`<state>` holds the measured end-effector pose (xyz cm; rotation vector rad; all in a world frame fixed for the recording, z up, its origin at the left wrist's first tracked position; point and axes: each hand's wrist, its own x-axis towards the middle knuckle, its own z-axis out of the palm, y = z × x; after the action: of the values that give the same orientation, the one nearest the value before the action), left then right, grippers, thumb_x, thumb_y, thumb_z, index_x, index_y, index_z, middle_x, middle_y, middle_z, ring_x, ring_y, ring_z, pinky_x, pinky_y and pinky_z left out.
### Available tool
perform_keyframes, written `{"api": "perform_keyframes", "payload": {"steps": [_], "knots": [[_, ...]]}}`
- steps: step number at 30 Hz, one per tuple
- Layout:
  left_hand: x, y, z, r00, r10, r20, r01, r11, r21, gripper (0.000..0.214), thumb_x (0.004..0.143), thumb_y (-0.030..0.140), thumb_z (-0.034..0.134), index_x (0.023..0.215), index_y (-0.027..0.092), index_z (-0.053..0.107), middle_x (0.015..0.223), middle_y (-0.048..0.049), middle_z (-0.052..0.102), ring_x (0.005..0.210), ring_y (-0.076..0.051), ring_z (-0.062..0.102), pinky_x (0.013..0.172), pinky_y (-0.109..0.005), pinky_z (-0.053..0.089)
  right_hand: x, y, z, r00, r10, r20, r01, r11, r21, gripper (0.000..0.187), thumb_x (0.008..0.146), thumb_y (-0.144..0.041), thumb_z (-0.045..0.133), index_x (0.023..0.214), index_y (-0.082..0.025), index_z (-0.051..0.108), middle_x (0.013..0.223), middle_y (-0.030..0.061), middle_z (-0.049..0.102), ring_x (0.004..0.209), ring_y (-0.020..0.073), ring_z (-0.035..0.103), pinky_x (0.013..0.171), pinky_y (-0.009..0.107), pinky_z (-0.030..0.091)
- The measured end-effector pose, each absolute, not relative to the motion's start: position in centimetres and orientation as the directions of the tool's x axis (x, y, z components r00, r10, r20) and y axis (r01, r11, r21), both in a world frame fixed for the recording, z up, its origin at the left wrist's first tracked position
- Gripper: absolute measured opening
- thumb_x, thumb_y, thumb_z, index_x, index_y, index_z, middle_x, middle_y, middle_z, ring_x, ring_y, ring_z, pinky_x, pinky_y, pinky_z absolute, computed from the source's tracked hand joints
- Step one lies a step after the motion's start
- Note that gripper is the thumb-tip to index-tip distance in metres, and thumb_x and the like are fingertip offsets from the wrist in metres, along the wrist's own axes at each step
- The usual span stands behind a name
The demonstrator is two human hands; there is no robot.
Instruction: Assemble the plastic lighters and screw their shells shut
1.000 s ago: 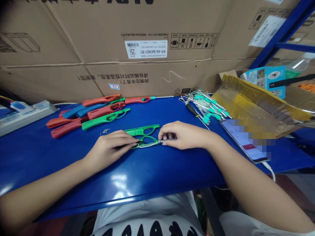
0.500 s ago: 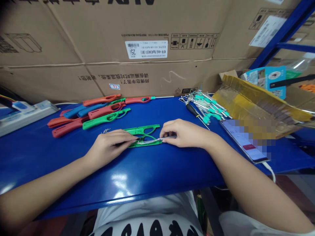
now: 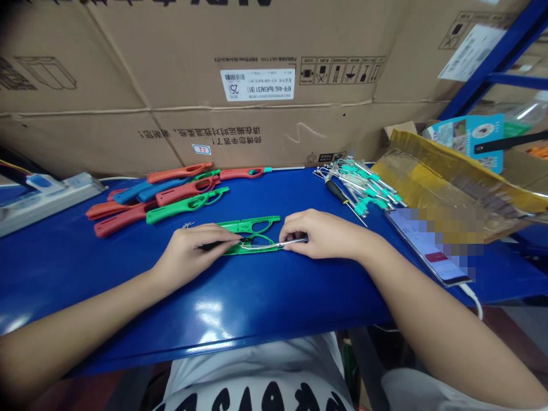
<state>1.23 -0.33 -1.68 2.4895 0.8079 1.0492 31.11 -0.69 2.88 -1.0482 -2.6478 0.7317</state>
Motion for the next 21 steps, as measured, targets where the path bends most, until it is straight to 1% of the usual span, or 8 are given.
{"api": "perform_keyframes", "payload": {"steps": [9,14,18,21], "knots": [[1.2,-0.2,-1.9,0.594,0.594,0.543,0.388,-0.803,0.453,0.013,0.094,0.019,0.068,0.101,0.017,0.078,0.095,-0.0036,0.08,0.086,-0.016,0.074,0.082,-0.027,0.058,31.1,-0.7,2.8,-0.726,0.687,0.001,0.596,0.631,-0.496,0.015,0.092,-0.021,0.063,0.101,-0.02,0.076,0.1,0.0041,0.072,0.086,0.016,0.065,0.077,0.027,0.047],[1.0,-0.3,-1.6,0.66,0.529,0.534,0.367,-0.847,0.385,0.016,0.095,0.017,0.064,0.106,0.016,0.076,0.098,-0.0045,0.08,0.089,-0.017,0.074,0.083,-0.029,0.058,31.1,-0.8,2.8,-0.727,0.687,0.005,0.596,0.634,-0.493,0.016,0.093,-0.021,0.063,0.103,-0.02,0.075,0.101,0.0039,0.072,0.086,0.0158,0.065,0.077,0.027,0.047],[0.8,-0.6,-1.1,0.705,0.512,0.491,0.356,-0.854,0.379,0.019,0.094,0.019,0.066,0.111,0.016,0.075,0.101,-0.0057,0.078,0.09,-0.017,0.072,0.084,-0.029,0.058,31.0,-0.9,2.8,-0.722,0.691,0.011,0.6,0.635,-0.487,0.015,0.092,-0.02,0.063,0.101,-0.021,0.075,0.1,0.0037,0.072,0.085,0.0155,0.065,0.075,0.027,0.046],[0.6,-0.8,-0.7,0.722,0.521,0.455,0.382,-0.849,0.365,0.021,0.094,0.021,0.065,0.113,0.015,0.074,0.1,-0.0068,0.077,0.091,-0.018,0.071,0.084,-0.03,0.057,30.9,-0.9,2.8,-0.722,0.692,0.006,0.604,0.634,-0.483,0.015,0.092,-0.02,0.063,0.101,-0.021,0.075,0.099,0.0034,0.072,0.085,0.0154,0.065,0.075,0.027,0.047]]}}
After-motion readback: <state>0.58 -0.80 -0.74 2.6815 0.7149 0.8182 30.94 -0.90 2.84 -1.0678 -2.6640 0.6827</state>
